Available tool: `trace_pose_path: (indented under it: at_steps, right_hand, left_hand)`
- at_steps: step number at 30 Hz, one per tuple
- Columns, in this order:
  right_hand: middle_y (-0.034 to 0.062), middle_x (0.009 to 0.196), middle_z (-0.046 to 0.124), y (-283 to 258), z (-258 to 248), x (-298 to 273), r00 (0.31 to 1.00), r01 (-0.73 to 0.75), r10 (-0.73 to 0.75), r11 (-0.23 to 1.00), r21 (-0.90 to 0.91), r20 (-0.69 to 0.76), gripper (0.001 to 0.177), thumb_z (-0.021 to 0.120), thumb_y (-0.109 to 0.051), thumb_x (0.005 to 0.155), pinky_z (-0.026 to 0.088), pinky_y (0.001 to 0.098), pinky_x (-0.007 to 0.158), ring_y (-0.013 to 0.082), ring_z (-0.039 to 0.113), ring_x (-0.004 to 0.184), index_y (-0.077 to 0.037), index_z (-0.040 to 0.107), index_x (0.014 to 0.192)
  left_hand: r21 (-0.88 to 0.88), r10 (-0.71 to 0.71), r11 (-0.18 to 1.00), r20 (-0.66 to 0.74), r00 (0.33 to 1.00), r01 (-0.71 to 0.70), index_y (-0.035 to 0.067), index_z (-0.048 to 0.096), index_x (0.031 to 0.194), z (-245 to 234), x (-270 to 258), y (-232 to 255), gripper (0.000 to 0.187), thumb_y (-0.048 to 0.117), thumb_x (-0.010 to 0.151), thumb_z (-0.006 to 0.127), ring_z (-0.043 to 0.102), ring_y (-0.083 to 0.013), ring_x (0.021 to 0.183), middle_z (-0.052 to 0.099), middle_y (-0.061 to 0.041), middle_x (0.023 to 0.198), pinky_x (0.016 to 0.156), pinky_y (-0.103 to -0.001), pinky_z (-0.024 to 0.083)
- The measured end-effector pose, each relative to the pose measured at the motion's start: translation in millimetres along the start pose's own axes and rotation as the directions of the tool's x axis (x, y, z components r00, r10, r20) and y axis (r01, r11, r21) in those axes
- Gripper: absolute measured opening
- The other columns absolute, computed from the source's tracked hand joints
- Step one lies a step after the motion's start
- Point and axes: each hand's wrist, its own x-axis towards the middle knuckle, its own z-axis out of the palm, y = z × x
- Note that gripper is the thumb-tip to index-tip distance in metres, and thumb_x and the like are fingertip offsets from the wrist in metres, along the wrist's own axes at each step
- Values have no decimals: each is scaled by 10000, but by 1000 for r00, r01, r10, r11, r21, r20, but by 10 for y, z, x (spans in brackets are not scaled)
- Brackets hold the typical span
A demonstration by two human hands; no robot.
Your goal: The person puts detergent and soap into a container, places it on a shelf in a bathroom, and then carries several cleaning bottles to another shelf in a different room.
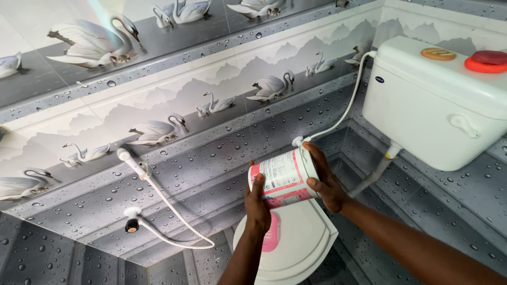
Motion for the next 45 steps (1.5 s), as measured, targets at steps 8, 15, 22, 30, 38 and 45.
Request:
trace_pose_path:
  at_steps: [8, 15, 22, 30, 38, 45]
  right_hand:
    - [95, 1633, 328, -85, 67, 23, 917, -344, 397, 727, 594, 45, 886, 483, -536, 884, 295, 484, 1208, 295, 324, 1516, -272, 120, 1647]
    - [76, 1472, 525, -9, -29, 76, 730, -575, 649, 414, 706, 214, 811, 476, -602, 847, 455, 495, 1082, 265, 515, 1359, -365, 290, 1600]
    - [126, 1351, 663, 135, -214, 101, 700, -671, 632, 420, 611, 333, 842, 444, -714, 874, 563, 489, 996, 254, 668, 1214, -170, 453, 1517]
    - [70, 1478, 547, 14, -394, 0, 727, -658, 661, 594, 463, 185, 1088, 369, -873, 741, 478, 415, 940, 247, 585, 1170, -303, 178, 1647]
    - [73, 1638, 338, 5, -392, -318, 840, -543, 503, 792, 279, 206, 1275, 871, -548, 660, 458, 455, 1080, 224, 348, 1488, -226, 122, 1640]
    - [79, 1635, 304, -145, -934, -471, 807, -578, 591, 781, 236, 22, 1353, 913, -432, 598, 443, 508, 1123, 273, 290, 1518, -258, 50, 1624]
  left_hand:
    - [434, 315, 841, 91, 945, -322, 163, 302, 1654, 138, -201, 50, 900, 330, 890, 747, 664, -234, 1082, 695, -188, 1234, 1028, -416, 520]
    - [417, 534, 666, 313, 786, -618, 41, 342, 1575, 34, -209, -120, 866, 279, 881, 803, 554, -299, 1336, 412, -223, 1577, 1078, -447, 514]
    - [553, 653, 245, 512, 557, -796, 80, 410, 1580, -39, -168, -147, 892, 239, 811, 833, 422, -439, 1489, 337, -304, 1624, 1191, -489, 381]
    - [45, -11, 999, -50, 999, 13, 258, 302, 1566, -69, 15, -85, 775, 487, 875, 567, 558, -353, 1316, 487, -111, 1508, 1014, -591, 522]
    - [-285, -264, 906, 196, 945, 312, 125, 419, 1489, 347, -106, -497, 894, 783, 903, 267, 617, -391, 1218, 597, -166, 1398, 966, -594, 534]
    - [-122, -345, 898, 399, 850, 422, 123, 433, 1519, 836, 25, -855, 856, 746, 955, 267, 606, -283, 1297, 607, -121, 1427, 1077, -470, 510]
